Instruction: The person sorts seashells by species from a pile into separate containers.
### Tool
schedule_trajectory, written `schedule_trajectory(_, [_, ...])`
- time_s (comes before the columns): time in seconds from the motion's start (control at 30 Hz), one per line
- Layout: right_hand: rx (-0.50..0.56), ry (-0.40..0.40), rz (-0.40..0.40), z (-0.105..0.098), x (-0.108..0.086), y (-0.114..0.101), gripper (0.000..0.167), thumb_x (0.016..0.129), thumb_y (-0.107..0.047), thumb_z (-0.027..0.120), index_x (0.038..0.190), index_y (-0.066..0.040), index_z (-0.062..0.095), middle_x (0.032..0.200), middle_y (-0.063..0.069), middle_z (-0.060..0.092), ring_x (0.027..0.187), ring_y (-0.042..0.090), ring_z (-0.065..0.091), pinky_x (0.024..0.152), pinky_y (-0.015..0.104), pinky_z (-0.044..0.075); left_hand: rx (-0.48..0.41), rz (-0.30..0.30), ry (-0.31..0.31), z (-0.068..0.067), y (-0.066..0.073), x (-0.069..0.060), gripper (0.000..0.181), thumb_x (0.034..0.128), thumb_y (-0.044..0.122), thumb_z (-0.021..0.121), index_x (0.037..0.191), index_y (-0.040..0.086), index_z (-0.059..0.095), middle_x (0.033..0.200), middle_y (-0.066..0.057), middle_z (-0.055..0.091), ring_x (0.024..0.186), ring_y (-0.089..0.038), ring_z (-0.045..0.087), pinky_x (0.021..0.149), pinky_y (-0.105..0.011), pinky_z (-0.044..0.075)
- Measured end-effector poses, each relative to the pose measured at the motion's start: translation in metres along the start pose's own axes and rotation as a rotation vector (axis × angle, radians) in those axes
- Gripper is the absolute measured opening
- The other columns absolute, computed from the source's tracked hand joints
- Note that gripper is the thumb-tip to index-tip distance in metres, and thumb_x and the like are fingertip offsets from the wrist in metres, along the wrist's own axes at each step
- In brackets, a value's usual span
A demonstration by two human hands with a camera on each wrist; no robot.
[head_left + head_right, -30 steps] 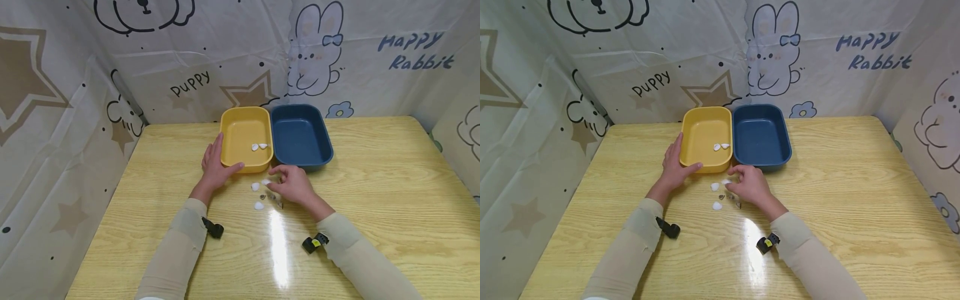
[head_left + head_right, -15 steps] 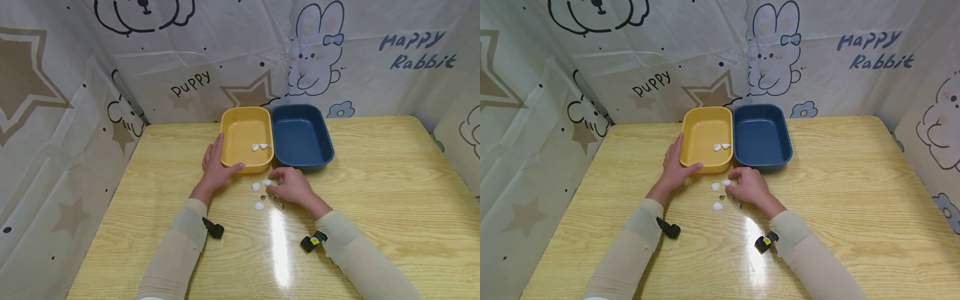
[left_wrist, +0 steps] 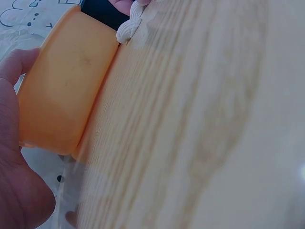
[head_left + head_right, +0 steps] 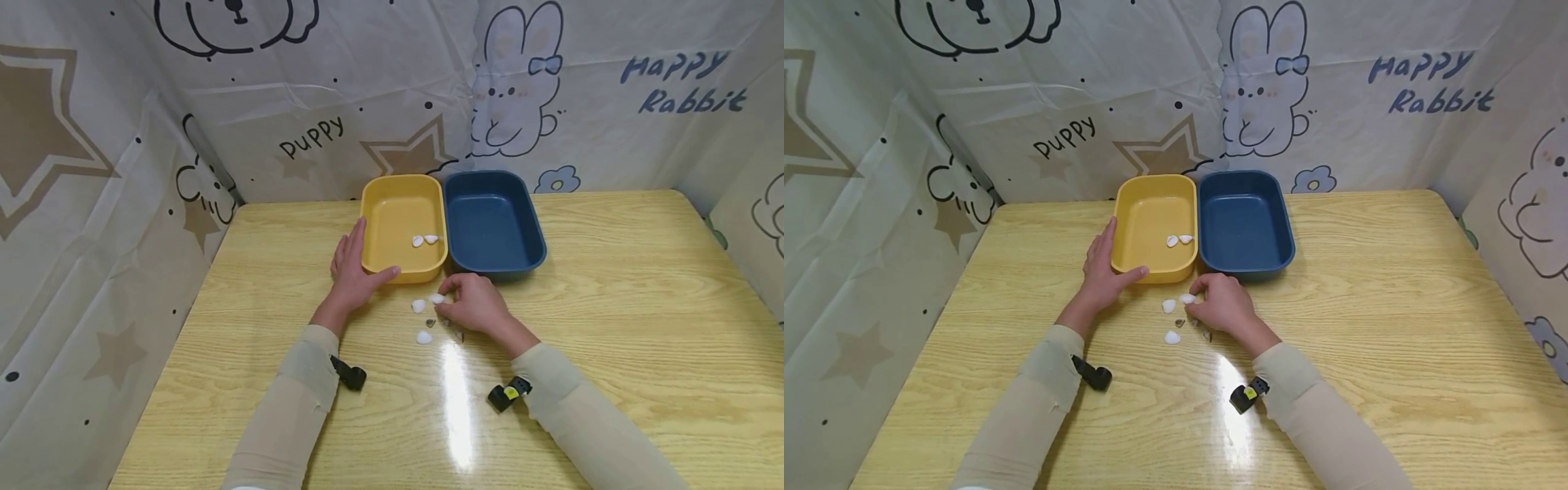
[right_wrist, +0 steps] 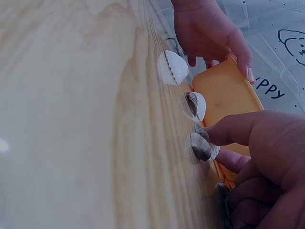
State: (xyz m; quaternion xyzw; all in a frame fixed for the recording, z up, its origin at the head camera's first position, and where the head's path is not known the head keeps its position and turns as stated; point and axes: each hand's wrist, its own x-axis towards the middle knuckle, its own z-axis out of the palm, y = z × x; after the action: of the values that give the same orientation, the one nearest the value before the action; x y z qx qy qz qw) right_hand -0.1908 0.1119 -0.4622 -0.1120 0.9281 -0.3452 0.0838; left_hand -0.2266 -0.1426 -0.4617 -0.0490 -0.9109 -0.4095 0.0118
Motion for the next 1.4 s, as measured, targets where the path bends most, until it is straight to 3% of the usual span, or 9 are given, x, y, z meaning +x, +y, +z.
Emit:
schedule_trajectory(1.0, [0.036, -0.017, 0.058, -0.0019, 0.0004, -0.0018, 0.021, 0.077, -0.029, 0.082, 0.089, -0.014, 0.072, 0.063, 0.001, 0.054, 0.057, 0.018, 0.050, 0.053, 0.033, 0.038, -0.013, 0.021, 0.004, 0.0022, -0.0043, 0.0018, 0.113, 0.0801, 0.057, 0.077, 0.159, 0.044, -0.003, 0.166, 0.011, 0.005, 0.149, -0.025, -0.004, 0.114, -0.053, -0.001])
schedule_trajectory(1.4, [0.059, 0.002, 0.035, -0.0067, -0.0075, -0.0069, 0.024, 0.076, -0.029, 0.084, 0.089, -0.013, 0.072, 0.060, 0.002, 0.051, 0.053, 0.019, 0.048, 0.051, 0.034, 0.037, -0.032, 0.038, 0.008, 0.0017, -0.0053, 0.0011, 0.112, 0.0796, 0.060, 0.076, 0.158, 0.045, -0.003, 0.166, 0.011, 0.006, 0.149, -0.024, -0.005, 0.113, -0.053, -0.001])
